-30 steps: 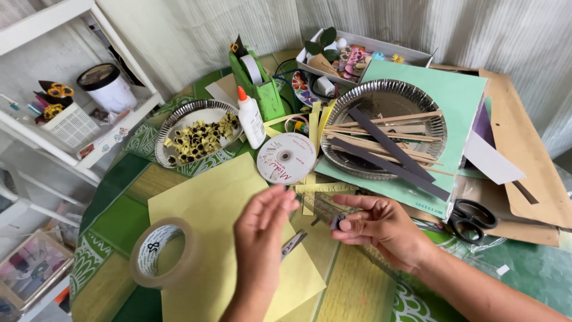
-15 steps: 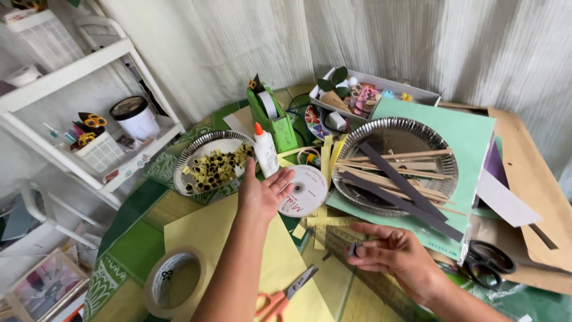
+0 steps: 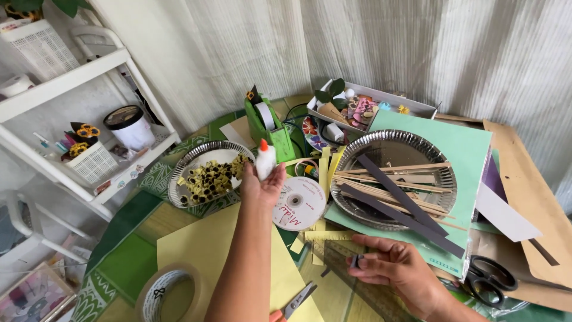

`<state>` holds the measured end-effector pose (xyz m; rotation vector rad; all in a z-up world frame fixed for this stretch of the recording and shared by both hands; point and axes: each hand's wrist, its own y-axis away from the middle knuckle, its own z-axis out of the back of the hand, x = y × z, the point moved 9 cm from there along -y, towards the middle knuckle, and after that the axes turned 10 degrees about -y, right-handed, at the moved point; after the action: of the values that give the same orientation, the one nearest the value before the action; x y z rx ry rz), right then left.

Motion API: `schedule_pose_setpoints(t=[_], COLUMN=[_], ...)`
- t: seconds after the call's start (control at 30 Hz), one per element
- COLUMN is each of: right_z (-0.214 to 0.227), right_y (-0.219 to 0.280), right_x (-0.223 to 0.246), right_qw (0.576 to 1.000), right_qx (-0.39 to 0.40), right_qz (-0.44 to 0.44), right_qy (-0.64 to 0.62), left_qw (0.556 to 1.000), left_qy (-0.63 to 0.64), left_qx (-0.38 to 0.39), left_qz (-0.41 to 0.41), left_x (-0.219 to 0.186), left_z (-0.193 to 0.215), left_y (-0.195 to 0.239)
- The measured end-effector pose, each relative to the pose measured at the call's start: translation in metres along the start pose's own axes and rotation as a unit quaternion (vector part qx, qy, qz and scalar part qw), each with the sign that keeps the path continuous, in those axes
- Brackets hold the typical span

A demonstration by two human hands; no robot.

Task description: Cutting a strip of paper into a fringe, rolling it tightly, and securing it with glue to create a decorative craft element.

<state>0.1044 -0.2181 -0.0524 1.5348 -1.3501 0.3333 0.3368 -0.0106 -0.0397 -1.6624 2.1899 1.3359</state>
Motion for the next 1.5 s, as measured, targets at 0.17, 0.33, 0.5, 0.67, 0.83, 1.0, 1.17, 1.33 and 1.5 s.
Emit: schedule_pose_setpoints(t=[0.17, 0.33, 0.5, 0.67, 0.83, 1.0, 1.17, 1.33, 1.5], right_z=[0.001, 0.004, 0.002, 0.009, 0.003, 0.008, 0.005, 0.001, 0.001], right_y=[-0.001, -0.004, 0.003, -0.001, 0.005, 0.006, 0.009, 0.012, 0.013], right_x=[0.003, 0.004, 0.006, -0.001, 0.003, 0.003, 0.002, 0.003, 0.004], right_qw=[1.0, 0.998, 0.997, 0.996, 0.995, 0.994, 0.993, 0.993, 0.993], right_qx=[0.002, 0.007, -0.016, -0.003, 0.019, 0.025, 0.036, 0.04, 0.033], right_qz=[0.014, 0.045, 0.038, 0.053, 0.064, 0.066, 0.053, 0.05, 0.05], right_qy=[-0.01, -0.031, -0.063, -0.074, -0.08, -0.089, -0.102, -0.099, -0.101], left_qw=[0.994, 0.926, 0.849, 0.88, 0.88, 0.876, 0.879, 0.87, 0.85], left_qy=[-0.089, -0.268, -0.374, -0.296, -0.3, -0.298, -0.279, -0.288, -0.304], left_qx=[0.033, 0.192, 0.249, 0.252, 0.254, 0.226, 0.217, 0.218, 0.225], left_qz=[-0.052, -0.182, -0.278, -0.273, -0.268, -0.305, -0.32, -0.336, -0.366], left_x=[0.011, 0.006, 0.005, 0.033, 0.043, 0.035, 0.032, 0.034, 0.033], left_z=[0.0, -0.021, -0.022, -0.005, -0.006, 0.0, 0.003, 0.004, 0.001], left_y=[0.027, 0.128, 0.191, 0.197, 0.203, 0.203, 0.2, 0.203, 0.211])
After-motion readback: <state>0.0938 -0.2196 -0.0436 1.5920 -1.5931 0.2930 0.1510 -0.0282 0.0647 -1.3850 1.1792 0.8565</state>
